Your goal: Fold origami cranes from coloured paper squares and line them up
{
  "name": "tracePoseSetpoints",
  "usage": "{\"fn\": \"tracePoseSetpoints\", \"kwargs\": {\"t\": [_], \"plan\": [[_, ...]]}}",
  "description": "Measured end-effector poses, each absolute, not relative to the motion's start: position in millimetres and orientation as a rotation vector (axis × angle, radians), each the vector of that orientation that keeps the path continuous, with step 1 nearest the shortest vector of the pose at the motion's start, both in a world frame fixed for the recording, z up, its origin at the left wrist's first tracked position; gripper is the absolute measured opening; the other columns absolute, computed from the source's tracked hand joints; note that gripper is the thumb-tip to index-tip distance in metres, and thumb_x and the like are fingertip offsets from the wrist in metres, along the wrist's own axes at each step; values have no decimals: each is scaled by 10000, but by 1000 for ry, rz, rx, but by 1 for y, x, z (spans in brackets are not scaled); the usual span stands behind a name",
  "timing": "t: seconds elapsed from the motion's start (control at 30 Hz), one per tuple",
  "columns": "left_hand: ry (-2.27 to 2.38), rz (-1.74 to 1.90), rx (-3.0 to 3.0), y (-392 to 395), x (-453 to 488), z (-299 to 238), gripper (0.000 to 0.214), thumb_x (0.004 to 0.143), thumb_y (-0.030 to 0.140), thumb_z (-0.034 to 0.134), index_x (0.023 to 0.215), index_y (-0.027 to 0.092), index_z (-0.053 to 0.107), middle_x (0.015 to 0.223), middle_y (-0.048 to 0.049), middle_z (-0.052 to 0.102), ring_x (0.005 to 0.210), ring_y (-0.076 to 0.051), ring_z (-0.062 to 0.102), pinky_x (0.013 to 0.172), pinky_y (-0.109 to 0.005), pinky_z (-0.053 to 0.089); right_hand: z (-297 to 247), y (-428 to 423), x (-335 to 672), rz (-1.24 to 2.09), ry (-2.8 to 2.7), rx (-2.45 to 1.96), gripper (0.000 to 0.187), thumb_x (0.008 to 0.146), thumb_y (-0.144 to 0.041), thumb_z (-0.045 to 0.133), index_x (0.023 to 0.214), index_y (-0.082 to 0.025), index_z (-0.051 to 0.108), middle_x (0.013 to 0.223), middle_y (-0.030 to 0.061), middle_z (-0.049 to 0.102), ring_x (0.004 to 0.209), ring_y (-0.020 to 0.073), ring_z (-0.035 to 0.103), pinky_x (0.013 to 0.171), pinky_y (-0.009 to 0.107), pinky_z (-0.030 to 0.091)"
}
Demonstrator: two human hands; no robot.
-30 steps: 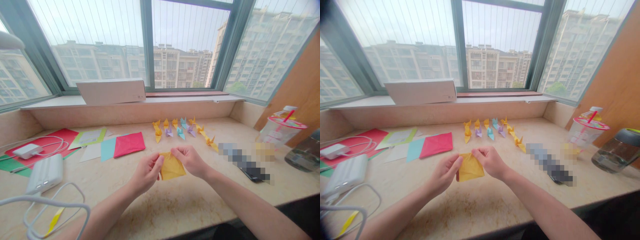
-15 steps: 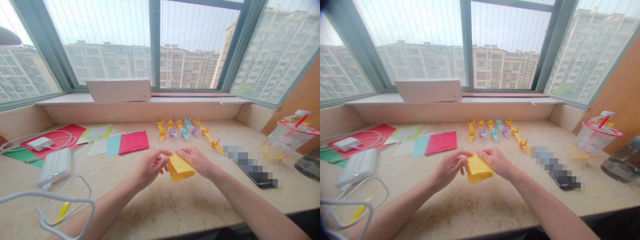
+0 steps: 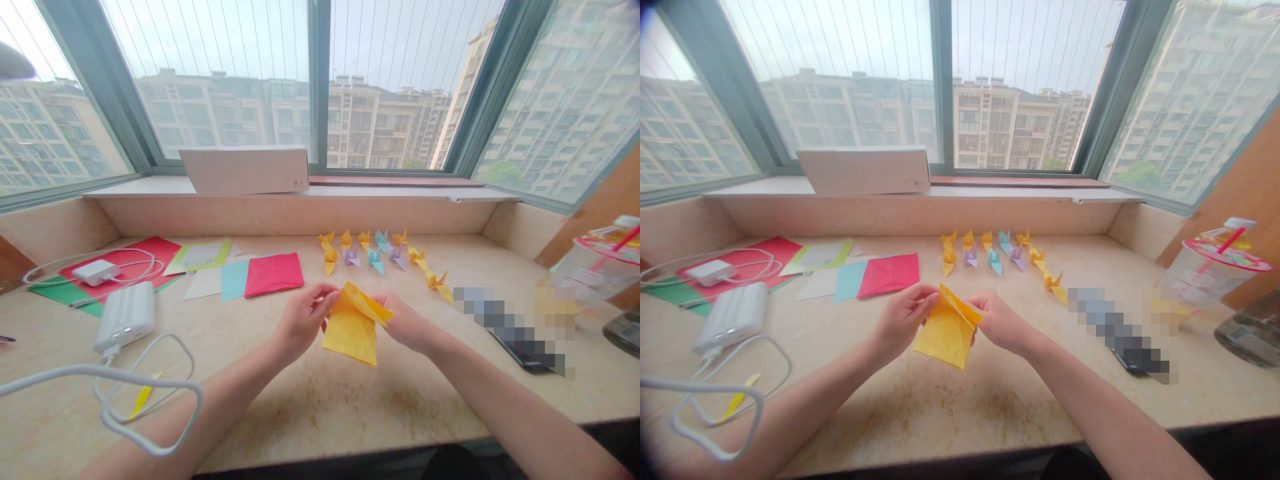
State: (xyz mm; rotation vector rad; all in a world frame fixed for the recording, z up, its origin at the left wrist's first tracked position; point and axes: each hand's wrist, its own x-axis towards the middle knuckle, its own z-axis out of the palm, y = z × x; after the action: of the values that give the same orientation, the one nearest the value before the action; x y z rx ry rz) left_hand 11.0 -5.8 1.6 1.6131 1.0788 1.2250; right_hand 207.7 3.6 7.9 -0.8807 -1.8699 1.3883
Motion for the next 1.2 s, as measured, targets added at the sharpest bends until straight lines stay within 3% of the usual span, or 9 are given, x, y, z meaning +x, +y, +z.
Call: {"fn": "tracePoseSetpoints", "kwargs": {"t": [0.17, 0.3, 0.4, 0.47, 0.63, 0.83, 1.07, 1.2], "plan": [[1102, 1139, 1688, -8, 12, 4, 193, 863, 352, 606, 903, 171, 660, 826, -31, 708, 701, -157, 673, 589, -226, 520, 8, 11, 214, 1279, -1751, -904, 351, 845, -511, 659, 803, -173, 745, 739, 31, 722, 707, 184, 649, 659, 286, 497], [1197, 1070, 1755, -10, 12, 7, 192, 876, 334, 579, 916, 172, 674, 818, -29, 700, 652, -153, 663, 553, -228, 494, 15, 17, 226, 1313, -1552, -849, 600, 947, -659, 372, 1044, -191, 735, 961, 89, 751, 927, 238, 694, 821, 356, 523], [1210, 1033, 1750, -10, 12, 7, 219, 878, 348, 576, 960, 173, 679, 810, -28, 691, 621, -151, 657, 518, -223, 468, 17, 17, 231, 1298, -1679, -821, 480, 884, -565, 602, 1225, -233, 656, 1136, 89, 717, 1040, 244, 672, 878, 358, 523], [1186, 1030, 1710, -10, 12, 7, 249, 879, 365, 579, 999, 168, 672, 817, -32, 683, 630, -157, 663, 517, -223, 466, 16, 16, 229, 1281, -1757, -830, 532, 799, -424, 755, 1281, -250, 613, 1162, 78, 707, 1015, 236, 677, 859, 348, 536], [1098, 1043, 1618, -11, 12, 8, 304, 884, 417, 589, 1031, 158, 649, 850, -44, 678, 682, -173, 669, 548, -229, 466, 14, 17, 225, 1196, -1740, -866, 336, 794, -325, 749, 1107, -210, 704, 979, 41, 741, 852, 199, 684, 764, 314, 539], [1036, 935, 1530, -11, 12, 12, 426, 893, 531, 552, 861, 128, 686, 720, -40, 669, 630, -157, 612, 528, -213, 396, 18, 18, 227, 1222, -1651, -843, 189, 767, -333, 778, 905, -205, 763, 837, 15, 742, 780, 170, 671, 734, 286, 525], [950, 952, 1312, -12, 13, 13, 455, 875, 565, 580, 872, 128, 707, 686, -35, 673, 573, -130, 592, 517, -194, 384, 14, 19, 229, 1164, -1748, -700, 80, 786, -251, 736, 819, -246, 808, 1058, 56, 742, 933, 201, 694, 782, 315, 553], [918, 871, 1278, -15, 12, 13, 486, 877, 600, 559, 888, 138, 708, 713, -48, 698, 592, -147, 632, 537, -208, 431, 10, 18, 228, 1037, -1862, -698, 211, 787, -119, 658, 783, -266, 809, 1034, 37, 741, 949, 199, 686, 823, 334, 541]]}}
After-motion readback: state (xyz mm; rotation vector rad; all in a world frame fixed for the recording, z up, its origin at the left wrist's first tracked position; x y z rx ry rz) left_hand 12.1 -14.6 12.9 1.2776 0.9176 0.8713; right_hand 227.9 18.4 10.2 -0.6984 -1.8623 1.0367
